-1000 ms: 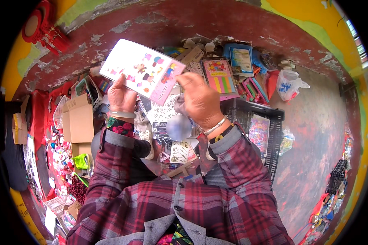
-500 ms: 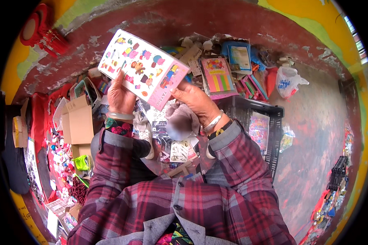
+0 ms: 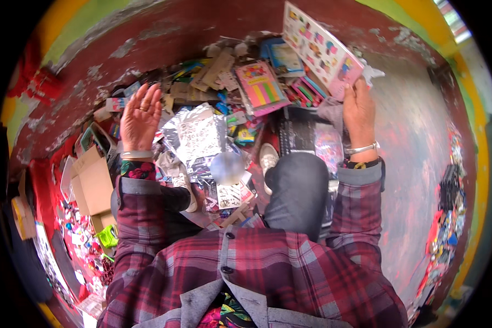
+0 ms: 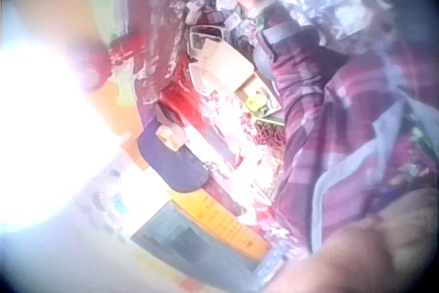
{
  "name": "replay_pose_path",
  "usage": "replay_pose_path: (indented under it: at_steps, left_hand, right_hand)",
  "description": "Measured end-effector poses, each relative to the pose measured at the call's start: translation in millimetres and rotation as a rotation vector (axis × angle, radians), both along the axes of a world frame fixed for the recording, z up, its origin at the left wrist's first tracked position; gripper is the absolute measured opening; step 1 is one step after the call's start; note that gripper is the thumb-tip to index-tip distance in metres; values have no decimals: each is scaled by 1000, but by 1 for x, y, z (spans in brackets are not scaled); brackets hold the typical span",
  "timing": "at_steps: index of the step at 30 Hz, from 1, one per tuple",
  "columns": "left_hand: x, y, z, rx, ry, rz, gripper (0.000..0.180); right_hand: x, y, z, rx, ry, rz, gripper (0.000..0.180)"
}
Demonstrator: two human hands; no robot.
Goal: The person sits on the floor and sorts through a large pile of miscellaneous items, including stickers, cards, and small boxes. They pick up items one by one, inspect them, and place them back into the pile or into a nearby black crate.
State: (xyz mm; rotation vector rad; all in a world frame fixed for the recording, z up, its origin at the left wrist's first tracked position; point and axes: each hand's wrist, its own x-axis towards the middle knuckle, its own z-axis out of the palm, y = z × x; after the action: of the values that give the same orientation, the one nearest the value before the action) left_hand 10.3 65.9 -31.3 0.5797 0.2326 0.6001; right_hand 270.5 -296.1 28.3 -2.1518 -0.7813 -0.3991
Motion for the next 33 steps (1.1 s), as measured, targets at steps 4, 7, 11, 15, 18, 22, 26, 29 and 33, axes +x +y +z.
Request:
replay_pose_path:
  at_steps: [4, 7, 11, 15, 18, 22, 26, 29, 33]
  left_hand:
    - [1, -1, -7, -65, 18, -85, 37]
    - [-3, 8, -25, -95, -92, -234, 39]
    - [7, -5, -31, -98, 86, -181, 35]
    - [9, 2, -58, -99, 133, -253, 36]
    - [0, 5, -64, -84, 271, -152, 35]
    - [17, -15, -78, -94, 305, -259, 33]
    - [19, -24, -91, -134, 345, -280, 31]
    - [18, -21, -90, -128, 388, -214, 34]
    - [11, -11, -82, -79, 444, -87, 35]
  right_hand:
    - [-7, -103, -16, -251, -2, -290, 22]
    - [-19, -156, -46, -335, 212, -477, 25]
    - [-33, -229, -129, -173, 232, -535, 29]
    - [-37, -273, -243, 290, 667, -624, 28]
    - [-49, -225, -247, 688, 1073, -620, 24]
    - [-45, -238, -352, 1179, 1327, -535, 35]
    - [-34, -193, -384, 962, 1352, -448, 29]
    - [-25, -154, -367, 863, 1410, -433, 25]
    - [-35, -108, -314, -677, 568, 47, 10]
